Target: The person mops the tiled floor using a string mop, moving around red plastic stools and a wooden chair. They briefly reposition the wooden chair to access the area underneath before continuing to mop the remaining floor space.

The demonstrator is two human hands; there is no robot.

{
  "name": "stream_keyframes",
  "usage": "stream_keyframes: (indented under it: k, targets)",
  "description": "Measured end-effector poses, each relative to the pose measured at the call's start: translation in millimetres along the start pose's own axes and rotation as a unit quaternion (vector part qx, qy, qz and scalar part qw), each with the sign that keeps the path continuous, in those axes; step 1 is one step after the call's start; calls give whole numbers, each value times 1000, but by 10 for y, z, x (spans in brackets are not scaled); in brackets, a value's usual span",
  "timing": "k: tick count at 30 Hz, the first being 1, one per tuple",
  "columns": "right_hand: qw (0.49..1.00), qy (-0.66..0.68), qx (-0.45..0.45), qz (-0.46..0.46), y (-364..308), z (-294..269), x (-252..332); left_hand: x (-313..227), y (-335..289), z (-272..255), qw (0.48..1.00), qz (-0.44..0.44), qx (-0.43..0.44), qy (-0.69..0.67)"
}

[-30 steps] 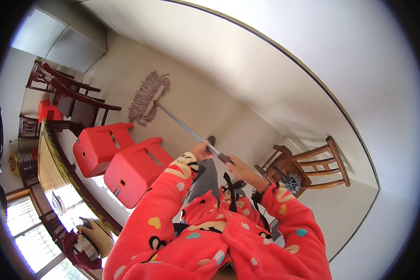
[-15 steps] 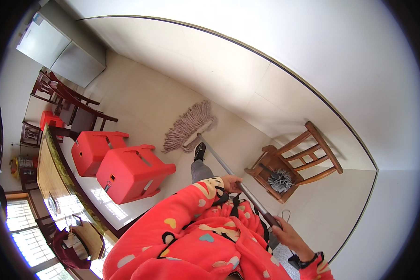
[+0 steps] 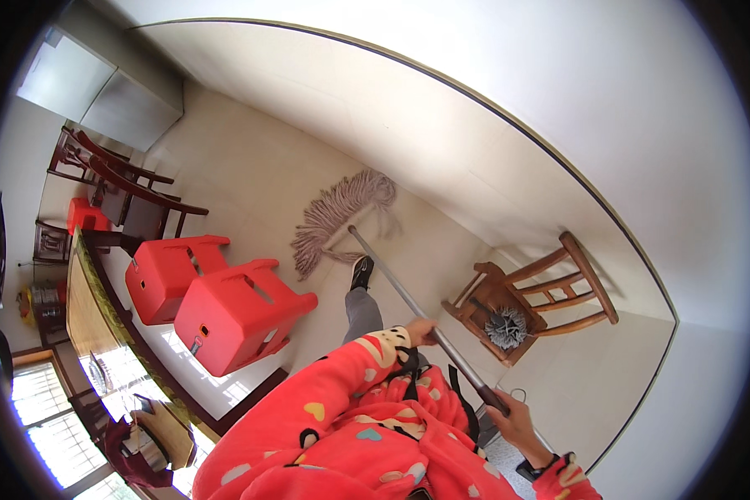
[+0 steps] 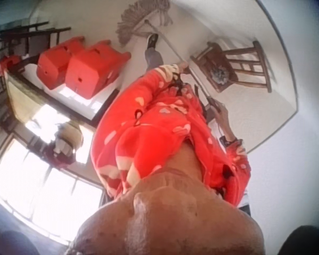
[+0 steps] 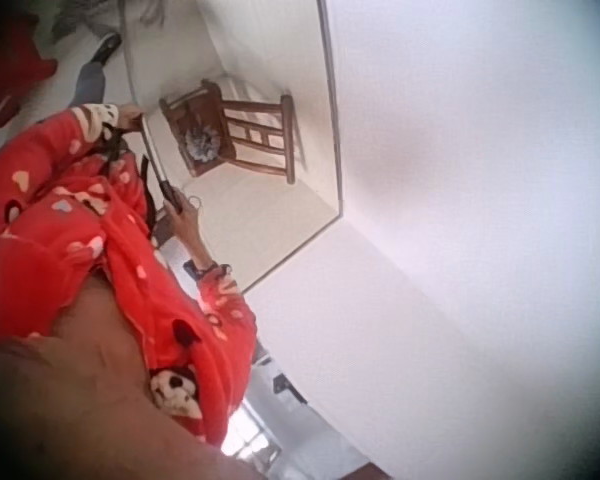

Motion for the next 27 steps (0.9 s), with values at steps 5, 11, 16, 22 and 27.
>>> stream_keyframes:
  k: [5, 11, 16, 22, 27]
  targets:
    - [984, -54, 46, -161, 1107, 748, 903, -955, -111, -1449, 979, 93, -168, -68]
    - [962, -83, 144, -218, 2826, 2076, 2006, -2163, -752, -2746, 953, 146, -139, -225]
    - [966, -49, 206, -149, 3770, 3310, 2558, -2653, -1293, -3873, 908, 207, -242, -273]
    - [955, -192, 152, -168, 3783, 3493, 2403, -2503, -1312, -3989, 923, 160, -254, -239]
    - [939, -194, 185, -214, 3319, 2792, 1825, -2017, -1056, -3080, 943, 92, -235, -215]
Point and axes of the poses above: each hand's wrist, its own y-axis towards the middle knuckle, its own z-axis out of the palm, x = y × z, the point moved 5 cm from there along y, towards the middle knuckle, and after that the axes turned 15 degrees about y, right-handed, at the moved point
